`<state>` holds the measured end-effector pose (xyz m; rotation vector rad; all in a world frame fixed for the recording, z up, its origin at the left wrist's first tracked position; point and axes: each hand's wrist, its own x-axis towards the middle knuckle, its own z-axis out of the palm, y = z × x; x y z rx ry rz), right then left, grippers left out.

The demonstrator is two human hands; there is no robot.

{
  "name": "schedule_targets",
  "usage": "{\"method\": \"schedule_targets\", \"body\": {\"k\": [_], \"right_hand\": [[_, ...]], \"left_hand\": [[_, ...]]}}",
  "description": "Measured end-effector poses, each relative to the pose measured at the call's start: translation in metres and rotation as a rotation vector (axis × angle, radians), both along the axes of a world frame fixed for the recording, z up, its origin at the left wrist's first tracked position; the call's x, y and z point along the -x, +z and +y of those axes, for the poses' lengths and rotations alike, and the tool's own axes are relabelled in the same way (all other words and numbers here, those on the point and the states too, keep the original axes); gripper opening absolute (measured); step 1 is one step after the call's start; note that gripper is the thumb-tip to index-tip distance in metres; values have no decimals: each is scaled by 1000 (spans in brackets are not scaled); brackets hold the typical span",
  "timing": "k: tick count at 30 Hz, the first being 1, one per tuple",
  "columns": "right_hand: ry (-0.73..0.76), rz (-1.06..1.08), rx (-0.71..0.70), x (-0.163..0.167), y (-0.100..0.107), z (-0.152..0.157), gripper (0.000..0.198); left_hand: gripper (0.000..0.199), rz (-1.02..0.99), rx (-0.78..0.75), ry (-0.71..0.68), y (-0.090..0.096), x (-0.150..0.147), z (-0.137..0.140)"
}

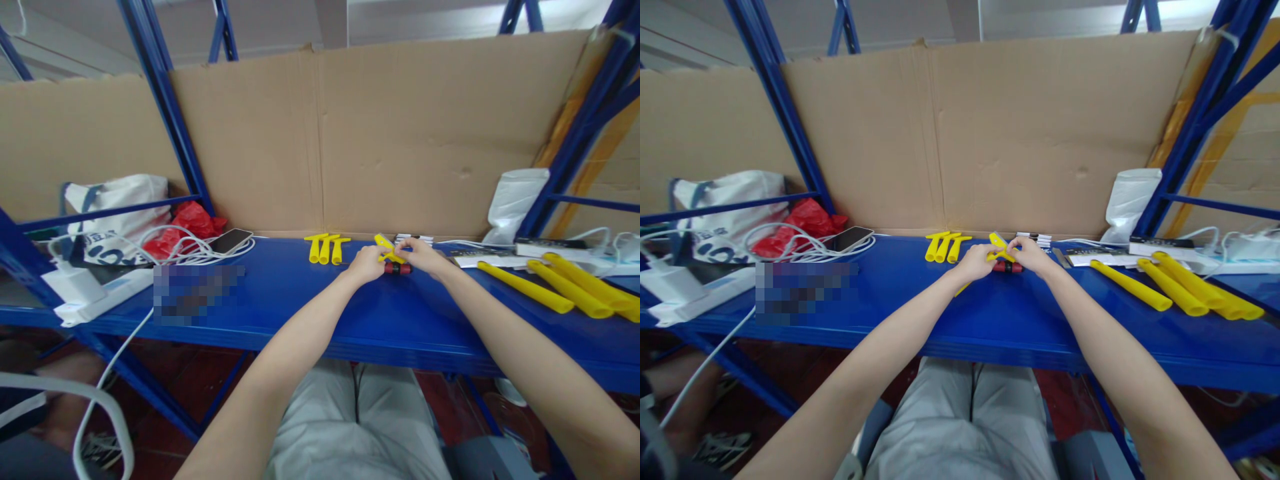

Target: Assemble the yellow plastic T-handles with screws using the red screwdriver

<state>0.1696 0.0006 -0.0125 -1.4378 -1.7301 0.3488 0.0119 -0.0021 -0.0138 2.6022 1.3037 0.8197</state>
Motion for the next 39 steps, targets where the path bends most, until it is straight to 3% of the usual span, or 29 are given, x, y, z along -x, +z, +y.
{"method": "schedule_targets", "body": {"k": [10,18,25,31,39], "right_hand": [[32,129,-27,-2,-2,0,15],[2,175,49,-5,0,3,17],[27,117,135,-8,6,2,15],[44,126,124,-8,5,-1,20],[12,212,103,-5,8,-4,18]], "left_hand": [[40,-6,14,-3,0,1,0],[41,-5,-10,-71,-1,3,3],[41,-108,-63,-19,-1,4,8],[41,-32,-54,40,4,5,-2],[52,36,-24,5,-2,4,-8]]}}
